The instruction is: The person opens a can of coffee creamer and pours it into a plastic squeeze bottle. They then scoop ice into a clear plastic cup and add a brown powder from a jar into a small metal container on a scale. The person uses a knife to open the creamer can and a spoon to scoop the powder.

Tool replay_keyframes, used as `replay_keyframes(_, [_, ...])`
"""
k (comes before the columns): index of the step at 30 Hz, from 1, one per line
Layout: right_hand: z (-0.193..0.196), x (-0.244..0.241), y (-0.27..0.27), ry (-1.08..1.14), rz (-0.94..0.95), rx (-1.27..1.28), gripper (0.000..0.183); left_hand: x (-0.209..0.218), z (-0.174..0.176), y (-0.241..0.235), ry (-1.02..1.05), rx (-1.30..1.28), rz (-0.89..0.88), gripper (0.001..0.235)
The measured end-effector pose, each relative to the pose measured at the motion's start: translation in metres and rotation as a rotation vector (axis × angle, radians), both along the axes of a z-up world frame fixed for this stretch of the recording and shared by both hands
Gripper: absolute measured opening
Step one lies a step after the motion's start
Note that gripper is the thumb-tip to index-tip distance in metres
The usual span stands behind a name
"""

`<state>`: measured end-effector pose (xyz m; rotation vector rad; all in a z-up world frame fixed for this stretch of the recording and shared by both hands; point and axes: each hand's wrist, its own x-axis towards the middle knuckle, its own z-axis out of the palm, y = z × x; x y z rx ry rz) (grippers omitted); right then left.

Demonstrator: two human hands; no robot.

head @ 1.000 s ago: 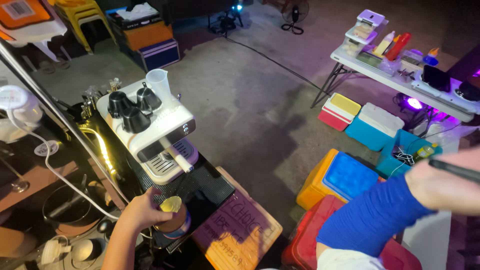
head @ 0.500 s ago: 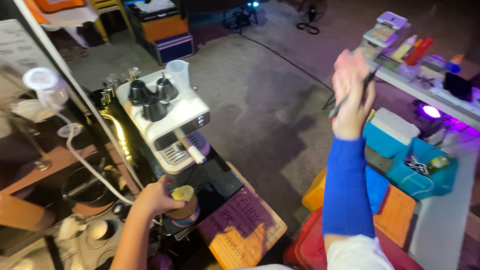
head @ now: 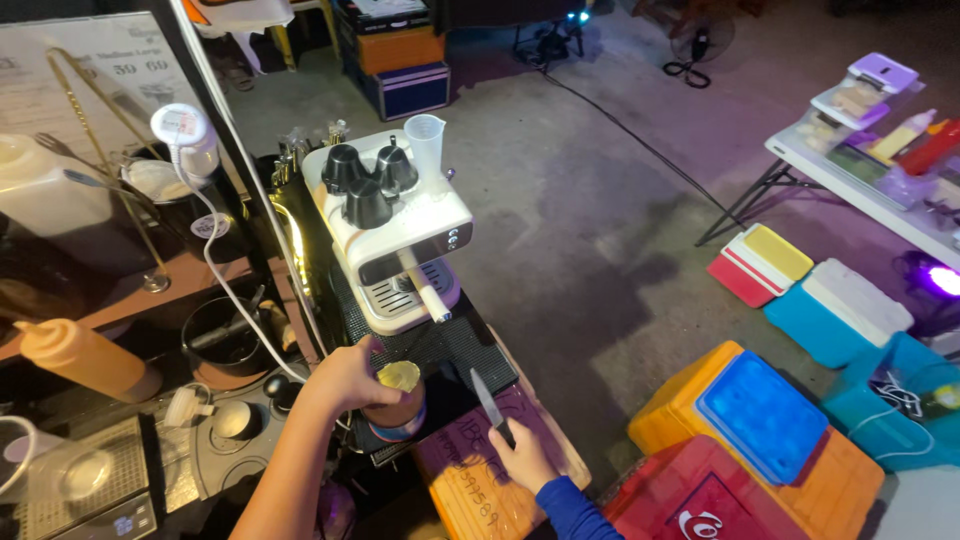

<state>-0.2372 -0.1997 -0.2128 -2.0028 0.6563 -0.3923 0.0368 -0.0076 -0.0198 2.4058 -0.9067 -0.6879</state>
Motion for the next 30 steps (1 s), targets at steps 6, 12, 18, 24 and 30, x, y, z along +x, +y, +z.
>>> replay_keyframes(6, [-0.034, 0.003, -0.005, 0.138, 0.039, -0.101, 0.029, -0.005, 0.006, 0.0, -0.026, 0.028, -0.013, 0.105])
replay_keyframes(12, [-0.006, 0.025, 0.003, 0.339, -0.017, 0.381, 0.025, -0.007, 0.005, 0.001, -0.027, 0.024, -0.004, 0.106])
replay_keyframes(18, [-0.011, 0.046, 0.003, 0.516, 0.075, 0.148, 0.03, -0.006, 0.0, 0.002, -0.069, -0.009, -0.011, 0.105])
replay_keyframes(24, [-0.021, 0.048, -0.003, 0.538, 0.094, 0.081, 0.033, -0.006, 0.002, 0.002, -0.009, 0.043, 0.009, 0.104])
replay_keyframes(30, [-0.033, 0.041, -0.008, 0.576, 0.083, -0.002, 0.03, -0.005, 0.003, 0.002, -0.058, -0.001, -0.016, 0.106])
